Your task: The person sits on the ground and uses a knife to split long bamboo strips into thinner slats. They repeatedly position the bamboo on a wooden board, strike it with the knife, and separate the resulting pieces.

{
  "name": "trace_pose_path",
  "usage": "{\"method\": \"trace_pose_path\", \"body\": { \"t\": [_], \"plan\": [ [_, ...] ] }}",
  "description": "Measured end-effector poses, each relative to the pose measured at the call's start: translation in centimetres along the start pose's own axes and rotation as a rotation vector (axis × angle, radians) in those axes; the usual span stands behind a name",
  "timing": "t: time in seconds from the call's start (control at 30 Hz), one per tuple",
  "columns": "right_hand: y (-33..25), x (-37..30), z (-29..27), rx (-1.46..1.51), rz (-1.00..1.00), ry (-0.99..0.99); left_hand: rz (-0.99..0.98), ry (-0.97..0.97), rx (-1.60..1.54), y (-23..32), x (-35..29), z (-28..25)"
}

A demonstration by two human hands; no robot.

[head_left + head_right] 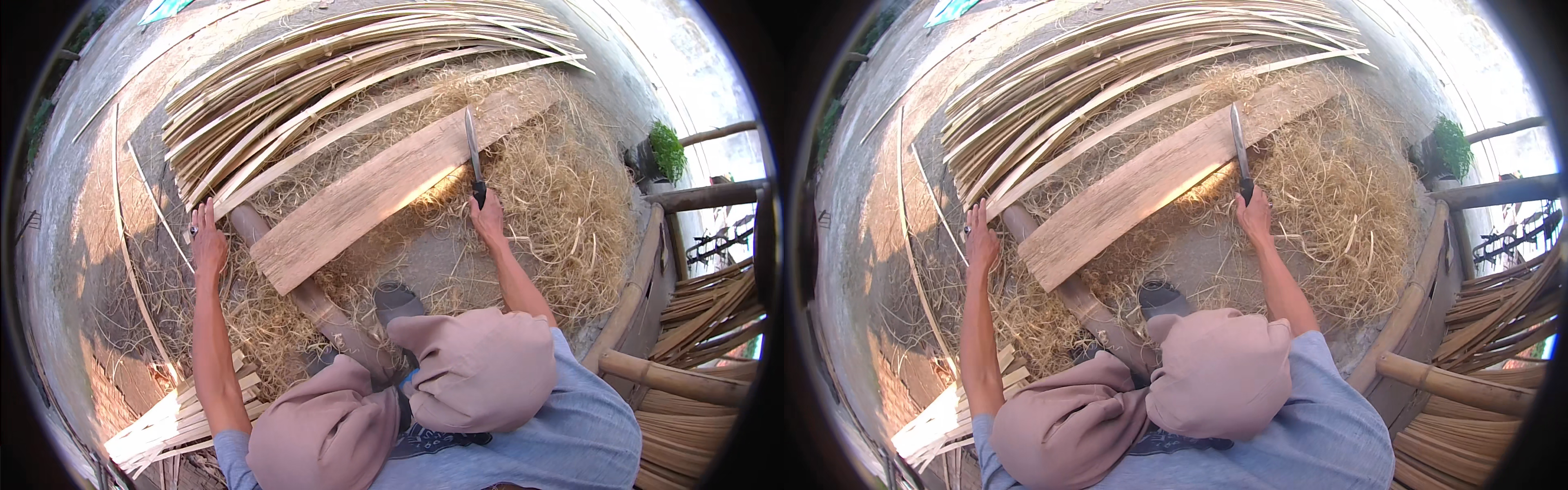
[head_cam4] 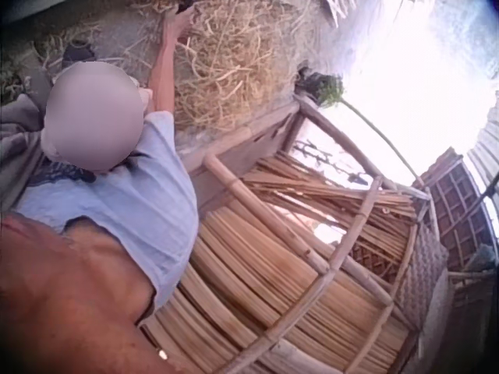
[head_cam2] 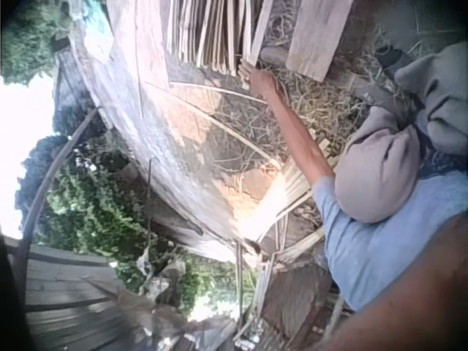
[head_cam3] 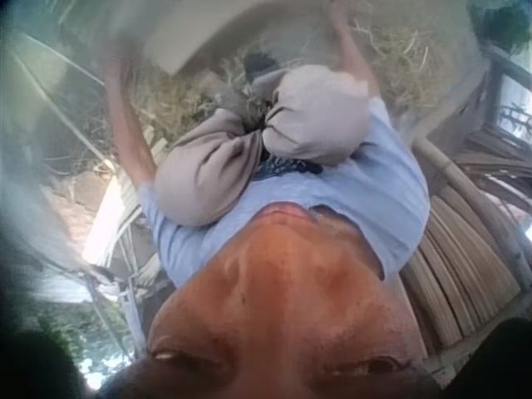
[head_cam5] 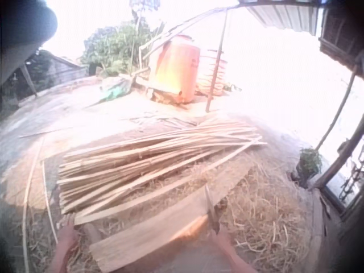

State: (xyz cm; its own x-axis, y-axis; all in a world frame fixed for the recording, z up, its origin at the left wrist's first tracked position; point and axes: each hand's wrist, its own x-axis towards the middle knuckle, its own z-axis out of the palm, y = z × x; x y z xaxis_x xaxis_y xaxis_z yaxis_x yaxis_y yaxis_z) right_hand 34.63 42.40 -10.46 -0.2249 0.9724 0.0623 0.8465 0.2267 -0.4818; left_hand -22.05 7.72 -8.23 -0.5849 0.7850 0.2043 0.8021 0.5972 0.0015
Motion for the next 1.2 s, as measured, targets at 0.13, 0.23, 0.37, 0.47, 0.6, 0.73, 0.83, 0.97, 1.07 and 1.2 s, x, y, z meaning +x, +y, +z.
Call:
{"method": "trace_pose_path", "body": {
  "t": [0.13,0.23,0.37,0.47,0.6,0.73,0.83,0.97,1.07,1.2],
  "plan": [
    [0.9,-2.0,-4.8,0.658,0.3,-0.079,-0.026,-0.212,0.045,4.1,1.7,0.4],
    [1.4,-4.1,-5.6,1.117,0.514,-0.067,0.006,-0.204,-0.027,3.7,1.3,-2.3],
    [9.0,-6.6,-9.8,1.025,0.672,-0.162,0.068,-0.194,-0.148,4.1,1.4,-7.3],
    [14.3,-8.3,-13.8,0.794,0.776,-0.051,0.174,-0.091,-0.188,4.0,1.8,-12.4],
    [24.7,-10.5,-20.6,0.594,1.115,0.205,0.046,-0.021,-0.434,6.5,3.6,-18.2],
    [27.2,-11.9,-23.1,0.663,1.09,0.336,0.137,0.138,-0.551,8.4,4.9,-19.5],
    [22.3,-12.2,-22.0,0.838,1.001,0.083,0.082,0.091,-0.675,11.5,4.5,-20.9],
    [10.8,-11.0,-21.1,0.107,0.406,-0.107,-0.009,-0.036,-0.739,13.2,2.7,-19.5],
    [0.9,-7.2,-20.8,0.505,0.33,-0.334,0.01,-0.034,-0.793,14.5,2.5,-21.7],
    [-7.0,3.4,-17.2,0.545,0.173,-0.598,0.037,0.098,-0.937,14.4,2.5,-24.1]
  ]
}}
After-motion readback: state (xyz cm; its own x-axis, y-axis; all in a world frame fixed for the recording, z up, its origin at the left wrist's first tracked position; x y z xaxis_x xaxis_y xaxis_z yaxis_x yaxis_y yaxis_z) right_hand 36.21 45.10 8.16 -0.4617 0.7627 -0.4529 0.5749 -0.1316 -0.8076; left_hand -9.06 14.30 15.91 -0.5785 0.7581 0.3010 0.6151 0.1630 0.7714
